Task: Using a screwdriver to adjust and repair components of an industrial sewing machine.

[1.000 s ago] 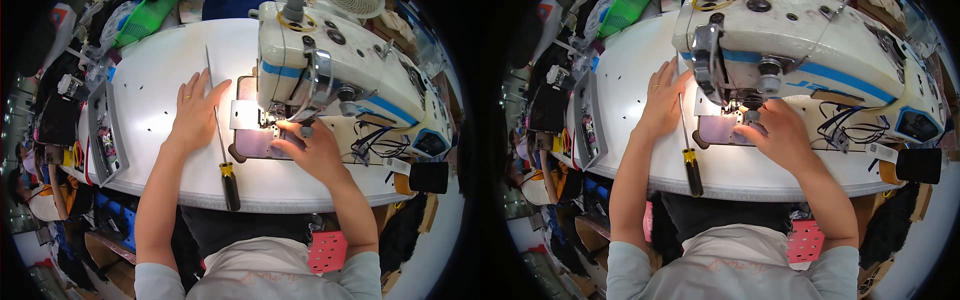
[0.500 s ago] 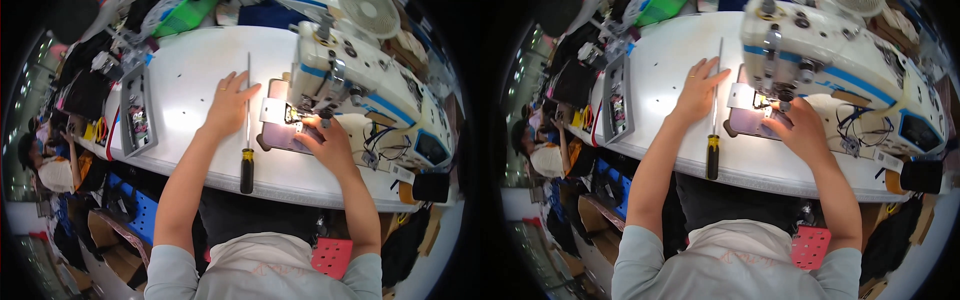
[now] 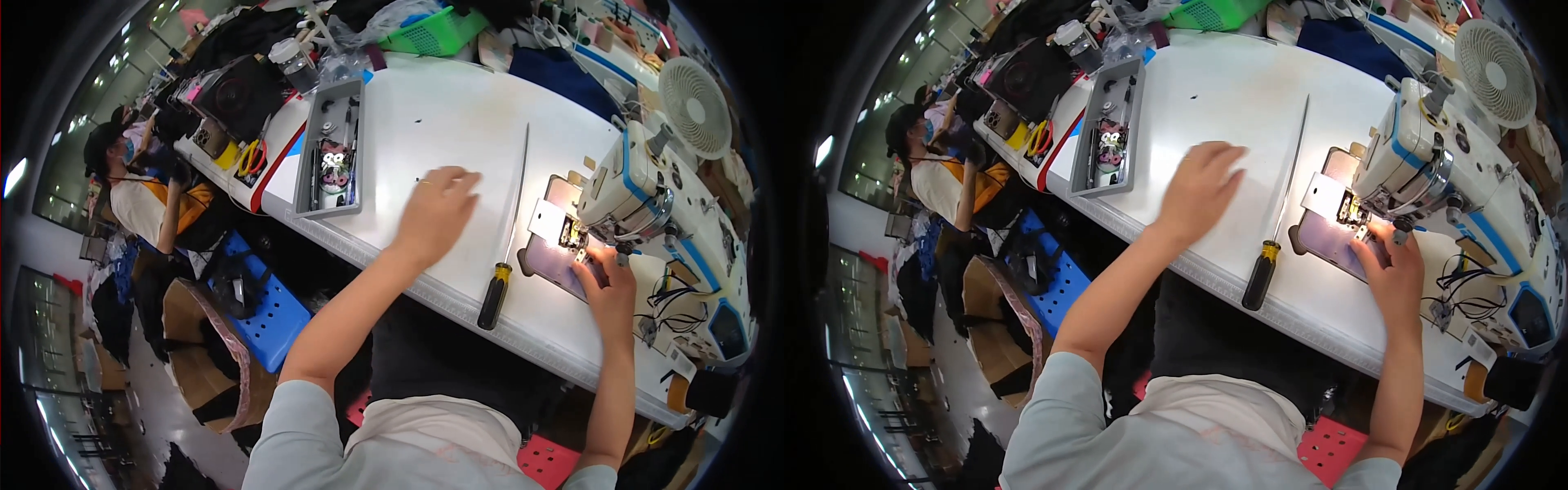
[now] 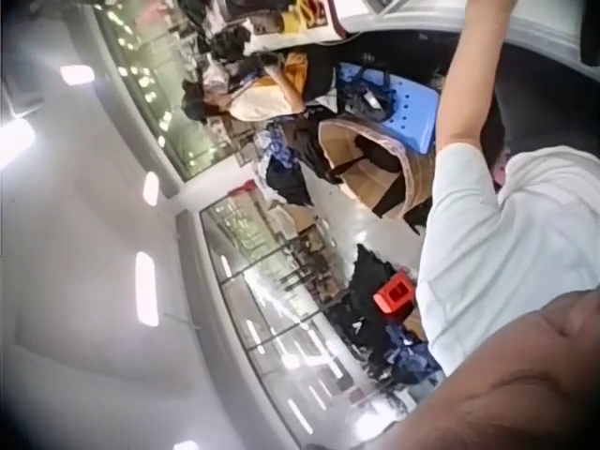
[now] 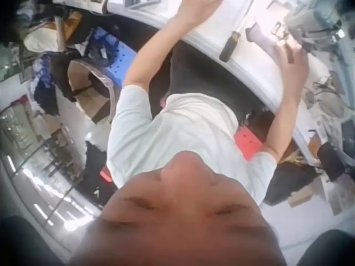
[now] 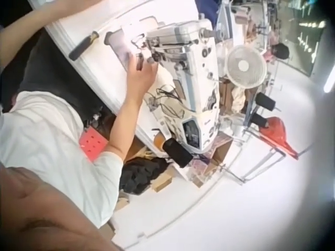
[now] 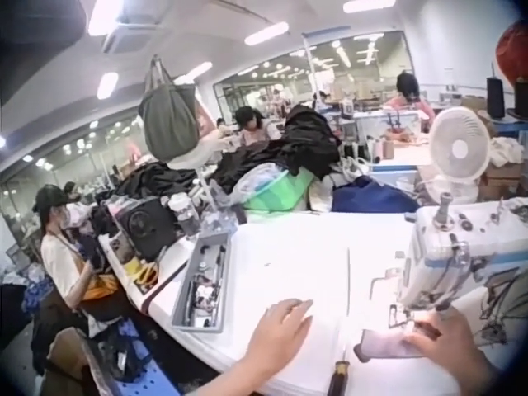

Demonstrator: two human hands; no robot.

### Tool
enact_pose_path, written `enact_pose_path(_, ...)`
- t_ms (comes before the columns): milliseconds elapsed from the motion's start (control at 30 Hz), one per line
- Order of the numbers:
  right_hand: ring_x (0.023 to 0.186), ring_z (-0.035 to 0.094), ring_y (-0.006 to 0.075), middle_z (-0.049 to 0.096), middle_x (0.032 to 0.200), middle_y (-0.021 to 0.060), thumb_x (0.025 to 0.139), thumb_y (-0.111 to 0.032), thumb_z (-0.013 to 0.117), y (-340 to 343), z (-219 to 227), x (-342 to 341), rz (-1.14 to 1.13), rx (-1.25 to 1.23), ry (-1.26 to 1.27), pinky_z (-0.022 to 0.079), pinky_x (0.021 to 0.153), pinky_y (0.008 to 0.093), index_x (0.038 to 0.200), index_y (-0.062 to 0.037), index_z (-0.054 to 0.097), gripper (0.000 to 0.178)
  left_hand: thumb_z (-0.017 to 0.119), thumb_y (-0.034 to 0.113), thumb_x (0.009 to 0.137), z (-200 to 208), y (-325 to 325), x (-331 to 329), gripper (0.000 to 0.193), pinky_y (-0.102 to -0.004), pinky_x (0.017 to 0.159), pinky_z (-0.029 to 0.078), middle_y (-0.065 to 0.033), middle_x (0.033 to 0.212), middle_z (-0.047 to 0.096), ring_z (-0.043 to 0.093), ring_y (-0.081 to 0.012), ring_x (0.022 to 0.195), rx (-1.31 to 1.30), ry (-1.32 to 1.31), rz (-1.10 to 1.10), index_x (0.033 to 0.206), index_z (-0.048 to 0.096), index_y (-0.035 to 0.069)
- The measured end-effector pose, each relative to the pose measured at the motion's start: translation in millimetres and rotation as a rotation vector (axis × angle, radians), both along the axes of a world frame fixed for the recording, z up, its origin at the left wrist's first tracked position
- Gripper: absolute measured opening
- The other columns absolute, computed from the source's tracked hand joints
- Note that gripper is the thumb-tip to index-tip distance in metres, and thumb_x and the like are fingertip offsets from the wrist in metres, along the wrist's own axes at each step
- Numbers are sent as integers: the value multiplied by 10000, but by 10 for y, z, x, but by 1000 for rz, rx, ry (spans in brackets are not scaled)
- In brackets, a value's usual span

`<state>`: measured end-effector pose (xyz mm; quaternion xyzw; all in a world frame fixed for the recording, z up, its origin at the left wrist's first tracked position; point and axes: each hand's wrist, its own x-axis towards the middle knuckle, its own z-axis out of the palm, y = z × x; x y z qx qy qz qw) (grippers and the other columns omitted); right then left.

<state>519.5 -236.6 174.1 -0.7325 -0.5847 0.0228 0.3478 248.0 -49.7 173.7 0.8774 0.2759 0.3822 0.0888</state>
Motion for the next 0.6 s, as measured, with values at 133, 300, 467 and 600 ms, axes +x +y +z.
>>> enact_pose_path(133,811,645,264,690,947,122,833,-171,839,22,25,37,14,-18,28,515,752,362,1085,-71,692,308,694,139,941,42,149,-393,238,-440,847,542,-163,1136,645,659,-362,968,-141,1,250,1148,679,22)
enact_pose_path(300,856,668,254,702,979,117,820,-148,843,-3,-23,88,23,-51,81,534,785,355,1111,-53,687,344,663,219,984,49,259,-486,245,-459,811,538,-175,1105,645,666,-379,933,-302,143,393,1096,687,3)
enact_pose_path(467,901,671,244,687,1017,113,795,-146,861,-4,39,99,9,-135,146,541,804,350,1135,-43,698,391,673,210,971,50,295,-436,229,-469,821,531,-191,1062,650,654,-389,955,-269,177,390,1050,699,-4)
enact_pose_path(600,902,663,222,671,1018,103,796,-160,867,16,94,114,-10,-210,157,538,792,337,1142,-51,707,397,664,190,972,54,319,-431,202,-471,829,527,-188,1047,649,647,-394,969,-254,227,421,1009,698,-6)
